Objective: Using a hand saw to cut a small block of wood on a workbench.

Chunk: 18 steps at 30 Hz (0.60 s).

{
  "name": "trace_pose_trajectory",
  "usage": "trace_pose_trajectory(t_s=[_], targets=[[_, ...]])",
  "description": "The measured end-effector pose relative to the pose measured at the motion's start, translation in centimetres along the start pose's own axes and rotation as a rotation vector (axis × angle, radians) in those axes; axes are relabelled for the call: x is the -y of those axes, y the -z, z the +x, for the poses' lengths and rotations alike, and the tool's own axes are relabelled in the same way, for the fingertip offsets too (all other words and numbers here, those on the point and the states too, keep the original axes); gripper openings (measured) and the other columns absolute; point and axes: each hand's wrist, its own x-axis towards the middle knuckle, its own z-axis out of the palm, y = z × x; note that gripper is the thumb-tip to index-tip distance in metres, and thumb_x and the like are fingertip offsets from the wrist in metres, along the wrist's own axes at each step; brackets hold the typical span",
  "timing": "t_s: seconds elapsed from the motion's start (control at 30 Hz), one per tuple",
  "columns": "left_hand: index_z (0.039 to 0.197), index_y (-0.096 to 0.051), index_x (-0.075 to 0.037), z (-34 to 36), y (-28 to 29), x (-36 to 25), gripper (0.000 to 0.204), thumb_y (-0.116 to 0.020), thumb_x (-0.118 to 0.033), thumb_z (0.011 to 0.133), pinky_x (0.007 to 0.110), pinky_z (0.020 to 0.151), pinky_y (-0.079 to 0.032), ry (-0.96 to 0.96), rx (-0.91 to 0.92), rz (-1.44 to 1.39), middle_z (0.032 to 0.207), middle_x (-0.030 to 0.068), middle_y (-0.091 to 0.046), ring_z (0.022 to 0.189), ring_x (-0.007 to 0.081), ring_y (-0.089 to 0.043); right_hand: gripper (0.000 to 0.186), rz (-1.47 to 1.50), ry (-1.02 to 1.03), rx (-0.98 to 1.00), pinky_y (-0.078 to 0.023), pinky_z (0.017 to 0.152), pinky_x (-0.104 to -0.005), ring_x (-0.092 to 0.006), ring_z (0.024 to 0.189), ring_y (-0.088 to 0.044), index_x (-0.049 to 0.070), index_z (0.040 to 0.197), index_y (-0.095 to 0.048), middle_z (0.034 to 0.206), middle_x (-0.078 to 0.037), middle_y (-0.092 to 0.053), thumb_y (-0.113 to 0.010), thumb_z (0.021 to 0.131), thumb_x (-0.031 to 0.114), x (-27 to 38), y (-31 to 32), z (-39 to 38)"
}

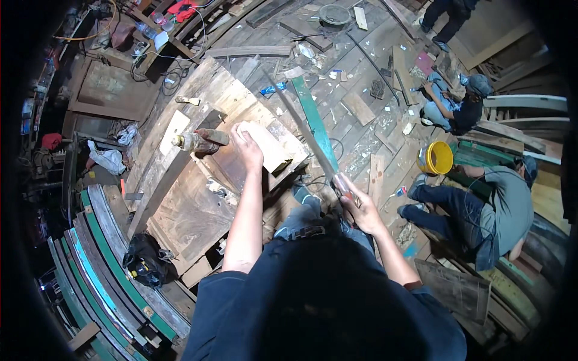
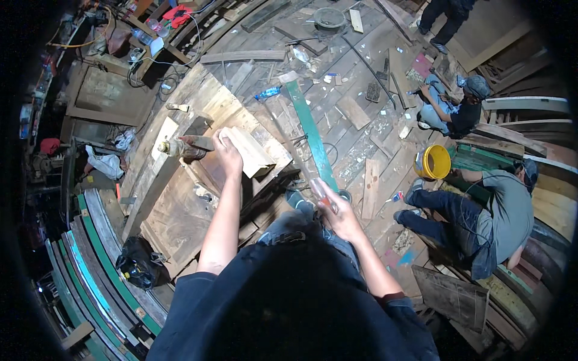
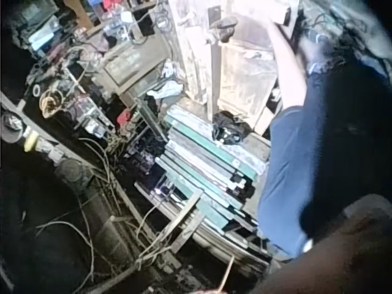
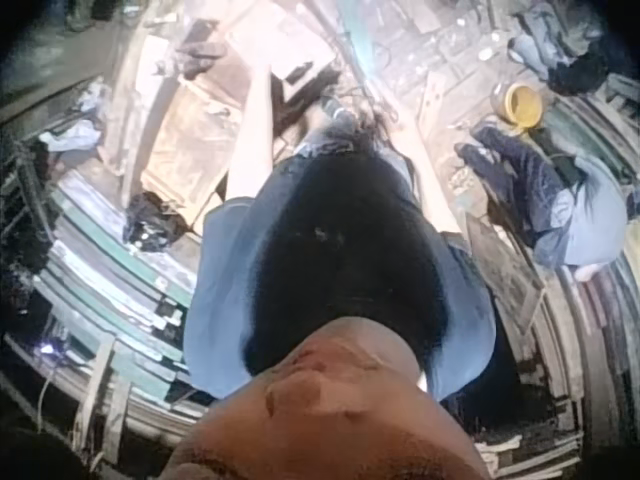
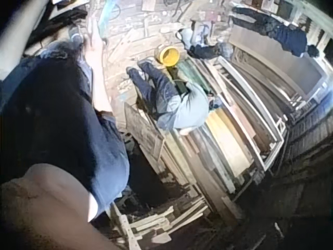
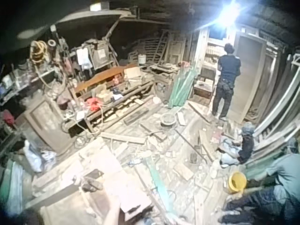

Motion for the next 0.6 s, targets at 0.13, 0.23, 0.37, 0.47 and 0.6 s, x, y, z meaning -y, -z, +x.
trace_pose_trajectory(t_s=[0.13,0.23,0.37,0.47,0.6], targets=[[0.115,-0.047,0.0,-0.1,-0.5,-0.7,0.031,-0.035,-0.026,0.103,0.038,0.095,-0.037,-0.006,-0.003,0.025,0.11,0.0179,-0.054,0.105,0.0303,-0.052,0.056,0.35,-0.485,0.217,-0.047,0.078,-0.0247,-0.0103,0.088,-0.058,0.012,0.145,-0.035,0.105,-0.006,-0.062,-0.055,0.094,0.002,4.0,0.4,0.4],[0.116,-0.047,0.0,-0.1,-0.4,-1.3,0.031,-0.035,-0.025,0.102,0.039,0.095,-0.037,0.027,0.009,0.017,0.111,0.0187,-0.054,0.106,0.0314,-0.051,0.052,0.276,-0.069,0.188,-0.033,0.05,-0.0198,-0.0032,0.055,-0.039,0.014,0.147,-0.032,0.071,0.005,-0.044,-0.049,0.098,0.009,3.9,-0.8,0.9],[0.12,-0.046,-0.003,-0.3,-0.1,-1.2,0.031,-0.037,-0.025,0.101,0.043,0.096,-0.037,-0.013,-0.001,0.015,0.116,0.0227,-0.054,0.111,0.0373,-0.051,0.052,0.389,-0.316,0.326,-0.042,0.086,-0.0247,-0.0109,0.096,-0.053,0.008,0.145,-0.034,0.119,-0.01,-0.059,-0.053,0.096,0.013,6.2,-0.5,1.4],[0.121,-0.046,-0.003,-0.3,-0.5,-1.3,0.031,-0.037,-0.025,0.101,0.043,0.097,-0.037,0.012,-0.009,0.063,0.117,0.0229,-0.054,0.113,0.0375,-0.051,0.052,0.331,-0.141,0.287,-0.043,0.073,-0.0217,-0.0054,0.08,-0.049,0.007,0.145,-0.034,0.106,-0.005,-0.058,-0.053,0.097,0.014,5.8,-0.9,1.7],[0.122,-0.046,-0.004,-0.3,-0.4,-1.0,0.031,-0.038,-0.026,0.101,0.043,0.097,-0.036,0.027,-0.02,0.056,0.119,0.0222,-0.054,0.114,0.038,-0.05,0.054,0.301,-0.205,0.395,-0.044,0.062,-0.023,-0.0052,0.065,-0.048,0.009,0.146,-0.031,0.091,-0.004,-0.059,-0.052,0.097,0.015,6.2,-0.8,2.1]])
